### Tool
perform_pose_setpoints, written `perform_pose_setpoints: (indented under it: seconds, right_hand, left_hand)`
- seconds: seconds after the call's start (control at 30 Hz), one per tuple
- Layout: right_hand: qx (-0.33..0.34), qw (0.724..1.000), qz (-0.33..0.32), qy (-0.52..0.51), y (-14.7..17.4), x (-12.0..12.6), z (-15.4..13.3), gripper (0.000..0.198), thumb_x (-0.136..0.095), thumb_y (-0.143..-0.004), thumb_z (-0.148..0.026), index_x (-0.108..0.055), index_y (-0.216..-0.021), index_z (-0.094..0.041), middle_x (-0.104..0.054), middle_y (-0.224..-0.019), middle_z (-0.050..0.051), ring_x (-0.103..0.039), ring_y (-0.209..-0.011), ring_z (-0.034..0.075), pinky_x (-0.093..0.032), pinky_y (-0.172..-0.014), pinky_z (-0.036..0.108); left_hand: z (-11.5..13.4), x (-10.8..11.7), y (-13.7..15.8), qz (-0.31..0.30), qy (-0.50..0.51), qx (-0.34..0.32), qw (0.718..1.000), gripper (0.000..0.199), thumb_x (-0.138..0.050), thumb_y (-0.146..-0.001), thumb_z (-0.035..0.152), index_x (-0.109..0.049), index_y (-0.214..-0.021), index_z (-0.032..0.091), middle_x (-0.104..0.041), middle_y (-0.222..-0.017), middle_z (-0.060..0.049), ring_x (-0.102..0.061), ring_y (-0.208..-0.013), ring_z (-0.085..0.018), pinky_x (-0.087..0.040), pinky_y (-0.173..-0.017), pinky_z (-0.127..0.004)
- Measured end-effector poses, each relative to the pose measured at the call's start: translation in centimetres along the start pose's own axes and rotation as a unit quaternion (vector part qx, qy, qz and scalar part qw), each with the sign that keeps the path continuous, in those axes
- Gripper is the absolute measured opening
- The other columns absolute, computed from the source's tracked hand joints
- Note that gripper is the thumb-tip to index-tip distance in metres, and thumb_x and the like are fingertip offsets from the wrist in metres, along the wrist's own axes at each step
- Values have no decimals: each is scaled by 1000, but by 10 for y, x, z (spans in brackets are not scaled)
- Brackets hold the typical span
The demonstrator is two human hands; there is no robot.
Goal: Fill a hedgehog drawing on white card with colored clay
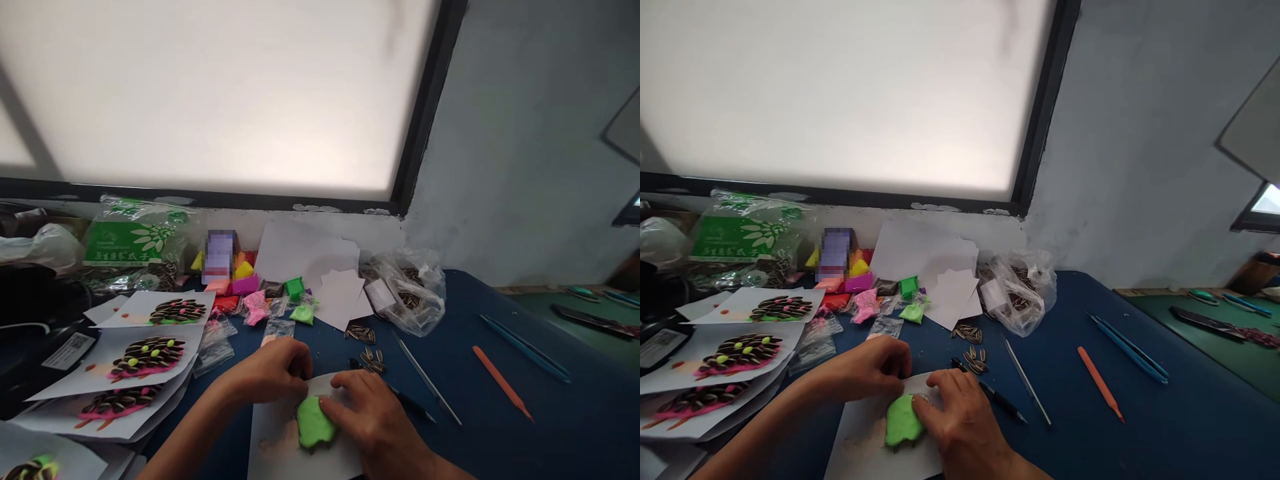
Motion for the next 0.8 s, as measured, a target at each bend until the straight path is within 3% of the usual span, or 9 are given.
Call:
perform_pose_setpoints:
  seconds: [0.1,0.3,0.43,0.5,0.57,0.63,0.7,0.8]
  right_hand:
    - [-7,999,31,3,5,-8,2,23,-53,-85,-16,-62,-105,-20,-60,-103,11,-55,-90,24,-42,-75,34]
    - [-23,999,25,-4,11,-21,6,22,-53,-85,-23,-61,-106,-21,-60,-103,11,-55,-93,24,-44,-79,35]
    - [-22,999,28,-2,6,-9,6,17,-52,-89,-20,-62,-104,-22,-62,-106,11,-58,-95,23,-46,-81,34]
    - [-14,1000,7,-1,4,-7,5,19,-54,-90,-23,-62,-107,-22,-63,-109,11,-58,-100,24,-47,-84,34]
    - [-14,1000,-4,-2,4,-8,6,22,-54,-91,-24,-61,-111,-22,-63,-112,11,-58,-103,24,-48,-86,34]
    - [-22,1000,9,-8,6,-10,7,22,-54,-90,-27,-62,-110,-22,-63,-112,12,-58,-103,25,-48,-86,36]
    - [-45,998,40,-18,8,-10,10,22,-54,-89,-29,-63,-107,-21,-63,-110,13,-58,-103,27,-48,-86,38]
    - [-32,999,-5,-27,6,-14,9,25,-57,-88,-31,-63,-110,-20,-62,-114,14,-58,-106,27,-49,-87,38]
  left_hand:
    - [-1,-1,1,-4,6,6,1000,16,-59,-64,18,-66,-79,17,-58,-65,4,-52,-61,-13,-35,-50,-21]
    - [7,-1,9,30,-35,0,999,19,-51,-71,13,-65,-82,19,-58,-68,2,-54,-65,-15,-37,-55,-23]
    - [17,5,27,190,-93,-24,977,17,-44,-79,13,-60,-77,20,-64,-81,-5,-58,-76,-20,-47,-69,-31]
    - [16,-1,36,240,-59,-60,967,18,-47,-82,20,-62,-92,21,-66,-98,-8,-61,-92,-23,-51,-81,-34]
    - [8,-16,39,236,-45,-92,966,38,-56,-81,31,-58,-119,27,-63,-124,-8,-55,-117,-28,-46,-101,-41]
    - [-6,-32,38,222,-55,-107,968,71,-70,-70,38,-47,-136,30,-55,-139,-8,-47,-129,-34,-40,-108,-49]
    - [-24,-49,32,174,-69,-99,977,96,-81,-57,42,-40,-143,31,-49,-146,-9,-44,-132,-39,-39,-109,-53]
    - [-46,-64,25,152,-69,-83,983,110,-85,-51,48,-36,-147,31,-43,-151,-12,-41,-134,-42,-35,-111,-57]
Point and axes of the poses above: each hand's wrist, its own y-axis away from the middle knuckle, its own x-axis out of the back of the hand, z = x × y, the point moved 7 cm from there along -y, towards the middle knuckle
